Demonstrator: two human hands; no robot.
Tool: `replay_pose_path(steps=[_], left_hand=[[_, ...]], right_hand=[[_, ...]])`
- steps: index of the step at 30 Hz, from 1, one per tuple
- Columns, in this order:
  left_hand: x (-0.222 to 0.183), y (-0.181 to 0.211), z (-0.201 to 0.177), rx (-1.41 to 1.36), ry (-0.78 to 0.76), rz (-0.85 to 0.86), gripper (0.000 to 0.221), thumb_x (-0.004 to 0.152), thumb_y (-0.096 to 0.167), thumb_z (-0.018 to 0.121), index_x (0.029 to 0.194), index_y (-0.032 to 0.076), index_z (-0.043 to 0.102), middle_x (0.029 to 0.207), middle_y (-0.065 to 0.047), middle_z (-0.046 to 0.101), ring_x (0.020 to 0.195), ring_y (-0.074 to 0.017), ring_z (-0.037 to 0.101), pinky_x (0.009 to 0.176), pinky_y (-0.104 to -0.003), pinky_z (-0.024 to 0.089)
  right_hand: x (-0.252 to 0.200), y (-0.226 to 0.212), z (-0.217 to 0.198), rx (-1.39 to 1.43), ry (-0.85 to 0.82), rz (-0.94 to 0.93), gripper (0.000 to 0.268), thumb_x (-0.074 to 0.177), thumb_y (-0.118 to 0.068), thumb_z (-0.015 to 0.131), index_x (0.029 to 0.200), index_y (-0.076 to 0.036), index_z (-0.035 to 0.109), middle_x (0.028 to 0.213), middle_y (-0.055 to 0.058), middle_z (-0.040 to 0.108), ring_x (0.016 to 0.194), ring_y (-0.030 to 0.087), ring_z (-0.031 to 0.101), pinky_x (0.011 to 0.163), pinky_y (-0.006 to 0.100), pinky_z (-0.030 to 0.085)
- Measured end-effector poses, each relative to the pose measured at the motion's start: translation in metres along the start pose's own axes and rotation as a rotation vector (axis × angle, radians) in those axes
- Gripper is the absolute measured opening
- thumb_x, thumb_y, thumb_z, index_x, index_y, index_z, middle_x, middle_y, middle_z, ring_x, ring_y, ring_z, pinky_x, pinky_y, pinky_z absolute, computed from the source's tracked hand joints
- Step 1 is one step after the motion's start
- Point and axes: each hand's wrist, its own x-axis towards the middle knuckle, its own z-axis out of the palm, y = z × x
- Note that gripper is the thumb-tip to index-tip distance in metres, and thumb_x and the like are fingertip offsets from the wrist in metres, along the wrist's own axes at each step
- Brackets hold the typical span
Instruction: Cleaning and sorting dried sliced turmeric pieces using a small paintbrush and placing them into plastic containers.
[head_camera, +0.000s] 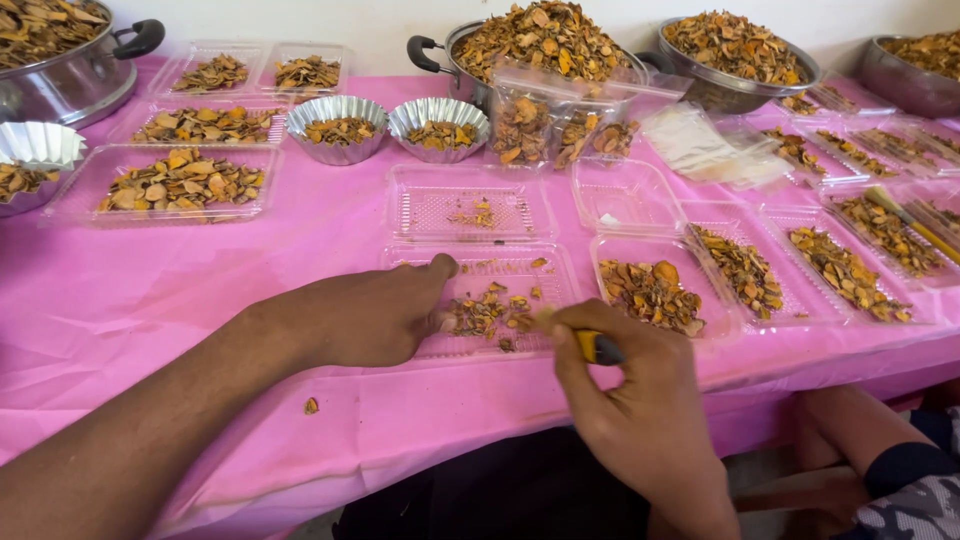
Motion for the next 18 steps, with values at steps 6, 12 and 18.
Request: replay_pose_path(steps=[6, 12, 18], left_hand=[[-0.002, 0.005, -0.002, -0.028, -0.054, 0.063, 0.018, 0.095, 0.009, 0.046, 0.112, 0.013, 0.041, 0.085, -0.01, 0.059, 0.076, -0.0246, 0.052, 0.063, -0.046, 0.038], [0.004, -0.002, 0.006, 0.016, -0.032, 0.122, 0.013, 0.094, 0.01, 0.045, 0.106, 0.01, 0.04, 0.092, -0.015, 0.059, 0.077, -0.0321, 0.057, 0.068, -0.051, 0.04], [0.017, -0.005, 0.015, 0.053, -0.02, 0.167, 0.048, 0.086, 0.002, 0.04, 0.132, 0.004, 0.028, 0.12, -0.017, 0.053, 0.102, -0.0344, 0.054, 0.084, -0.047, 0.044]], right_hand=[[0.001, 0.003, 0.014, 0.187, -0.043, -0.033, 0.017, 0.096, -0.013, 0.062, 0.101, -0.008, 0.077, 0.074, -0.003, 0.069, 0.062, 0.006, 0.054, 0.059, 0.022, 0.044], [0.0, 0.017, 0.018, 0.203, 0.107, -0.004, 0.017, 0.1, -0.01, 0.059, 0.11, -0.008, 0.073, 0.097, 0.004, 0.076, 0.084, 0.011, 0.069, 0.075, 0.023, 0.052], [0.0, 0.024, 0.034, 0.242, 0.064, -0.029, 0.017, 0.1, -0.01, 0.059, 0.108, -0.008, 0.073, 0.097, 0.002, 0.075, 0.08, 0.008, 0.065, 0.072, 0.021, 0.049]])
